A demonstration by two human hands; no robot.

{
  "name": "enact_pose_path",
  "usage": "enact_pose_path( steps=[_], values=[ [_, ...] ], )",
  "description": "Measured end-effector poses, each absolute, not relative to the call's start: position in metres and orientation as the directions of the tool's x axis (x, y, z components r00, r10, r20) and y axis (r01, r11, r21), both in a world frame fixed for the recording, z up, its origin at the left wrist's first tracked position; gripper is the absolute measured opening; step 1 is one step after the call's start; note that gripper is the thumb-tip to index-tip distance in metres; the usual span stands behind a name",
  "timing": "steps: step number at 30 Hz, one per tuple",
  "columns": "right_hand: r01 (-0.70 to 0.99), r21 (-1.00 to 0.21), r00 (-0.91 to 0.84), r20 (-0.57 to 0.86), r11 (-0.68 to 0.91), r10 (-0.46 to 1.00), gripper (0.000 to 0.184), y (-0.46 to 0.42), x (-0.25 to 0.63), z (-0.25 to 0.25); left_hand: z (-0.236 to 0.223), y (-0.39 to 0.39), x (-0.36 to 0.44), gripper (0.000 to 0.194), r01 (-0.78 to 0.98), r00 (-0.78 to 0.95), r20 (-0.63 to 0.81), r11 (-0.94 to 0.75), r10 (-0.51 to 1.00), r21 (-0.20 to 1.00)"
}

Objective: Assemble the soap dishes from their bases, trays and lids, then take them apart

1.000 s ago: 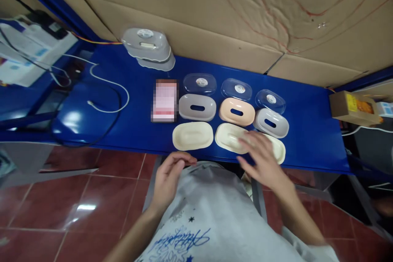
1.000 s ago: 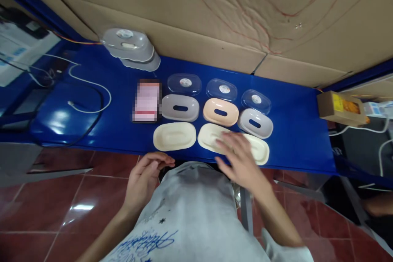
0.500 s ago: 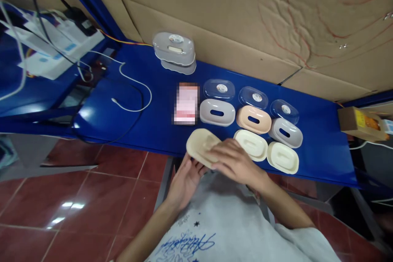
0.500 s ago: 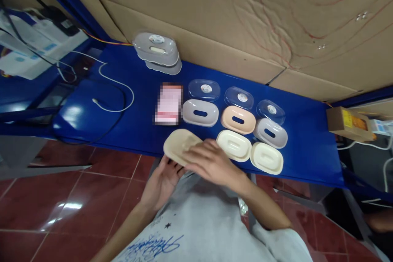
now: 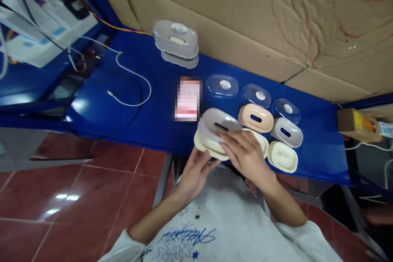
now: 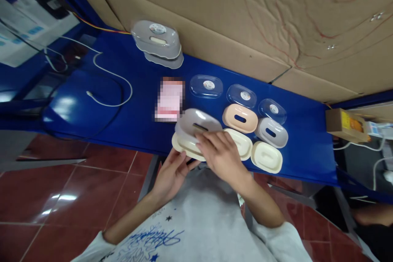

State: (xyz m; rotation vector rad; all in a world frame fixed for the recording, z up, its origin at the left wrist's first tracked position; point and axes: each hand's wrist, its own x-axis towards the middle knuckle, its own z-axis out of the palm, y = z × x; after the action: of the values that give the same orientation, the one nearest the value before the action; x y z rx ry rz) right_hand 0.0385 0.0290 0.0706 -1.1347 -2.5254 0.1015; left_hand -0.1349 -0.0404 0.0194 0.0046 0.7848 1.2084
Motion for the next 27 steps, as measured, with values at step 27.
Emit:
enact_pose_path(
  steps=[27],
  values=[
    [0.551, -0.325, -0.721, 0.277, 0.768, 0.635, 0.054, 0.005, 0.049, 0.052, 0.009, -0.034, -0.133, 0.059, -0.881, 0.151, -0.49, 0.342, 0.858, 0.327]
  ],
)
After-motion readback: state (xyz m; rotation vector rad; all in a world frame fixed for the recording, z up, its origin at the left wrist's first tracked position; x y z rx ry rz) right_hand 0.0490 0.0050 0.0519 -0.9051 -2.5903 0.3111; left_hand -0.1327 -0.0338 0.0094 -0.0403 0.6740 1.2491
